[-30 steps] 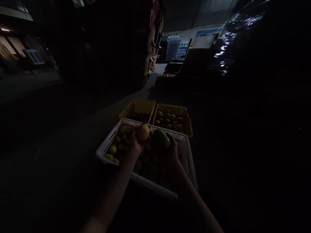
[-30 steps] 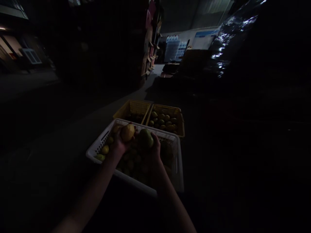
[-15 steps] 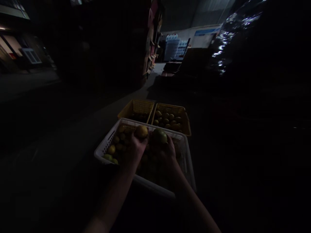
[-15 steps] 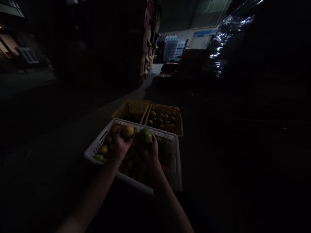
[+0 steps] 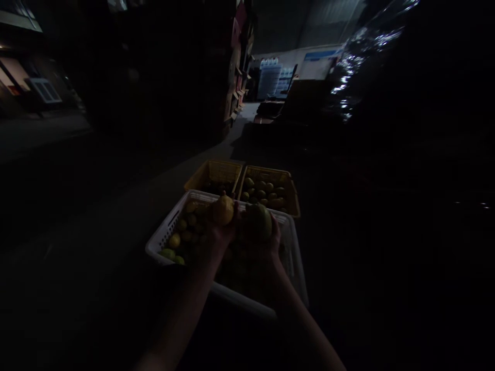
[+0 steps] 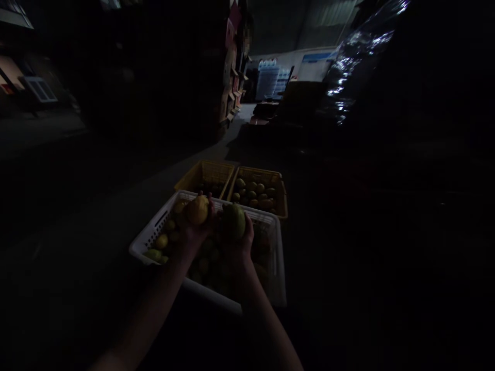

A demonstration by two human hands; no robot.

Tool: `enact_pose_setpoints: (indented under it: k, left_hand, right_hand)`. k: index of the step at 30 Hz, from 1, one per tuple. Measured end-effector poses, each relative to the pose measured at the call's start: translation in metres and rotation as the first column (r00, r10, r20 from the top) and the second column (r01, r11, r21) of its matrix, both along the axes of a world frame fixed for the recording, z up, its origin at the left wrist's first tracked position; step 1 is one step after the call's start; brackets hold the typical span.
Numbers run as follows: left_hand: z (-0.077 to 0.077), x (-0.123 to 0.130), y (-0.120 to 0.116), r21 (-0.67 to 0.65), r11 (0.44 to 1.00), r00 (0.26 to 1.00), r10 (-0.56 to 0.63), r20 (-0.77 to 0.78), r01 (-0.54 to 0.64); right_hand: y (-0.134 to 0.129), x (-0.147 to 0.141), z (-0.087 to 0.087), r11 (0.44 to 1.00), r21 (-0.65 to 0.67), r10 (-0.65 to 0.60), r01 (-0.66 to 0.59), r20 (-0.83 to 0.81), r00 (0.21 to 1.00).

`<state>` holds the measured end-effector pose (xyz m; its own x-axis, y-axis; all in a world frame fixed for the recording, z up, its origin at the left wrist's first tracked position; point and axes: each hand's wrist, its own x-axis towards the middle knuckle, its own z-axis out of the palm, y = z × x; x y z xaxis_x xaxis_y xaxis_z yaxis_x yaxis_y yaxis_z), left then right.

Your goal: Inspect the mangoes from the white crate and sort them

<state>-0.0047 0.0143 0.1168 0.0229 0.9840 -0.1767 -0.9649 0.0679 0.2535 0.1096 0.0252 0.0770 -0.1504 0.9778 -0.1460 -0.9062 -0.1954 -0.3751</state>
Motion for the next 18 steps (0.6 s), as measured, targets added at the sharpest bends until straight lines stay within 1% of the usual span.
enact_pose_setpoints:
  k: [3,6,12,15,18]
  left_hand:
    - [0.000,0.001,0.000,0.004,0.999,0.998,0.034,0.056,-0.035]
    - [-0.004,0.002,0.002,0.016,0.999,0.995,0.028,0.101,-0.029]
    - [-0.016,0.005,0.007,0.067,0.997,0.996,0.019,0.086,-0.025]
    - [-0.016,0.006,0.007,0.058,0.998,0.996,-0.001,0.084,-0.004]
    - [-0.015,0.005,0.007,0.044,0.999,0.998,0.004,0.068,-0.007]
  right_hand:
    - [-0.006,-0.001,0.006,0.998,0.053,-0.043,0.042,0.007,0.999]
    - [-0.009,-0.001,0.008,0.994,0.083,-0.071,0.070,0.012,0.997]
    - [-0.010,0.001,0.012,0.997,0.043,-0.070,0.070,0.015,0.997]
    - [-0.012,0.004,0.014,0.998,0.031,-0.062,0.061,0.048,0.997]
    - [-0.014,0.007,0.012,0.995,0.037,-0.096,0.093,0.083,0.992]
